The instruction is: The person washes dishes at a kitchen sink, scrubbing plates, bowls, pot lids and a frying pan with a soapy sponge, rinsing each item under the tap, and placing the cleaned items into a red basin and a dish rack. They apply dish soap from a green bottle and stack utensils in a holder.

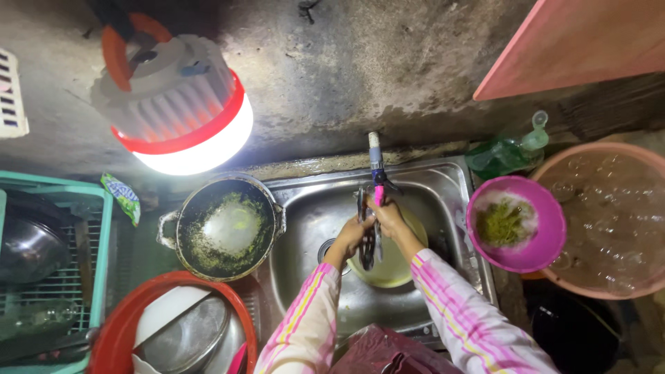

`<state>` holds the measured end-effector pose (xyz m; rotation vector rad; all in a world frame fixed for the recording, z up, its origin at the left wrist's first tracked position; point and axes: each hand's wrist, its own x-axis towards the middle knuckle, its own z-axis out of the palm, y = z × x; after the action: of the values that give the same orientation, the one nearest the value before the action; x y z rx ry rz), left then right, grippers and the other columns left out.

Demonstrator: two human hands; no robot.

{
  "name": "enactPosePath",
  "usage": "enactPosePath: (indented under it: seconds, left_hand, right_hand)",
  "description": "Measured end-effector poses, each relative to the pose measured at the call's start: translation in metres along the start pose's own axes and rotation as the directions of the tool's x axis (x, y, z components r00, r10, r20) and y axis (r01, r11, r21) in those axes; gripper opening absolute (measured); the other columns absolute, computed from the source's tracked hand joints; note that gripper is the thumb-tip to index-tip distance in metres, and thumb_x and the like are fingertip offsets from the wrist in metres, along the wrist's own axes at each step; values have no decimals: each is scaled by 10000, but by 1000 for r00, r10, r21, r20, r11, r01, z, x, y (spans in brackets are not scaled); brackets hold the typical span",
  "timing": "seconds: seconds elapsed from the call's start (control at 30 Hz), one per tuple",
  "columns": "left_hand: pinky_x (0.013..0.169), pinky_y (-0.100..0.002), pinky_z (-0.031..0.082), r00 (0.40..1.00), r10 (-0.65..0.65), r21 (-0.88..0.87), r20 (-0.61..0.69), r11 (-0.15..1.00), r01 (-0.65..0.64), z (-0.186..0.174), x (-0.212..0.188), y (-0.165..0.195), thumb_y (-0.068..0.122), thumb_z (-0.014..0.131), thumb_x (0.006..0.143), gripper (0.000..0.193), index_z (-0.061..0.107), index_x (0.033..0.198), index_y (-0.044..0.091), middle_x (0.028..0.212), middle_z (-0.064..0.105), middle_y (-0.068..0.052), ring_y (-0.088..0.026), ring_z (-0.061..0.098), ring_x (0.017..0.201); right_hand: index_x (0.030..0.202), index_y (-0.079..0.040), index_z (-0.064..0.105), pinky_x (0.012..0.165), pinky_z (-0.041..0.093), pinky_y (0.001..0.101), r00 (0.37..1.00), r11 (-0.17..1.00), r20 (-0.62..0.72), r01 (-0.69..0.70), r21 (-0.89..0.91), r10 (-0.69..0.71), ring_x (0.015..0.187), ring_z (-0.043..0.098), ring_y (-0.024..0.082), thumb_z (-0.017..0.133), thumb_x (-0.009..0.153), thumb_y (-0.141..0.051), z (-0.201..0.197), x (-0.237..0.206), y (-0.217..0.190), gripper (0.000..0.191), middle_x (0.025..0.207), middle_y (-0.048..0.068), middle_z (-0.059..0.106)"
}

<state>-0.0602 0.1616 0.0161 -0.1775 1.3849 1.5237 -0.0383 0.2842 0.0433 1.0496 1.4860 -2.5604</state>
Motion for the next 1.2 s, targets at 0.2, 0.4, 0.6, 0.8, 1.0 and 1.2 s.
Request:
enactPosePath:
  seconds: [0.2, 0.4, 0.6, 0.8, 1.0, 1.2]
  left_hand:
    - [548, -347, 529, 996, 57, 480, 72, 873, -85, 3, 8, 4, 246, 642, 1026, 283, 665, 1237, 59, 842, 691, -59, -160, 629, 677]
    - [508, -369, 537, 940, -326, 322, 99, 904, 280, -43, -29, 13, 373, 529, 1013, 418, 557, 1306, 76, 805, 746, -168, -246, 701, 540]
    - [567, -354, 589, 910, -344, -26, 233, 933, 359, -53, -50, -14, 296, 596, 1015, 454, 513, 1404, 76, 881, 747, -129, -221, 728, 657]
    - [586, -423, 618, 967, -165, -15, 194, 985, 171, 5, 10, 4, 138, 625, 938, 419, 477, 1325, 198, 792, 635, -110, -252, 668, 624]
    - [529, -486, 621, 977, -130, 127, 166, 986, 109, 16, 21, 8, -16, 609, 876, 430, 483, 1286, -20, 801, 643, -154, -287, 661, 589]
    - [526, -485, 629, 967, -239, 162, 86, 961, 223, -16, -37, 5, -4, 660, 870, 453, 428, 1259, -19, 816, 655, -200, -339, 707, 628]
  right_hand:
    - [1000, -49, 667, 635, 569, 320, 967, 976, -166, 207, 70, -193, 696, 673, 152, 576, 918, 15, -23, -2, -24, 139, 861, 66, 702]
    - [1000, -34, 662, 561, 556, 353, 990, 986, -60, 119, -115, -127, 616, 648, 177, 595, 976, -47, -17, 0, -40, 72, 805, 110, 668]
    - [1023, -44, 668, 499, 528, 326, 946, 959, 157, -285, -10, 283, 590, 621, 164, 660, 978, -137, -23, -2, -15, 104, 784, 61, 662]
    - [997, -54, 654, 483, 541, 394, 976, 979, -81, -204, -3, 203, 563, 619, 232, 673, 912, -159, -59, -36, -5, 137, 748, 115, 658]
    - [1064, -6, 664, 673, 490, 284, 822, 752, -182, 374, -544, -540, 772, 598, 84, 717, 966, -212, -62, -49, -41, 234, 875, 63, 697]
    - [1048, -37, 634, 622, 513, 387, 756, 431, 80, 454, -780, -650, 657, 620, 237, 782, 904, -282, -52, -50, -74, 320, 758, 146, 676]
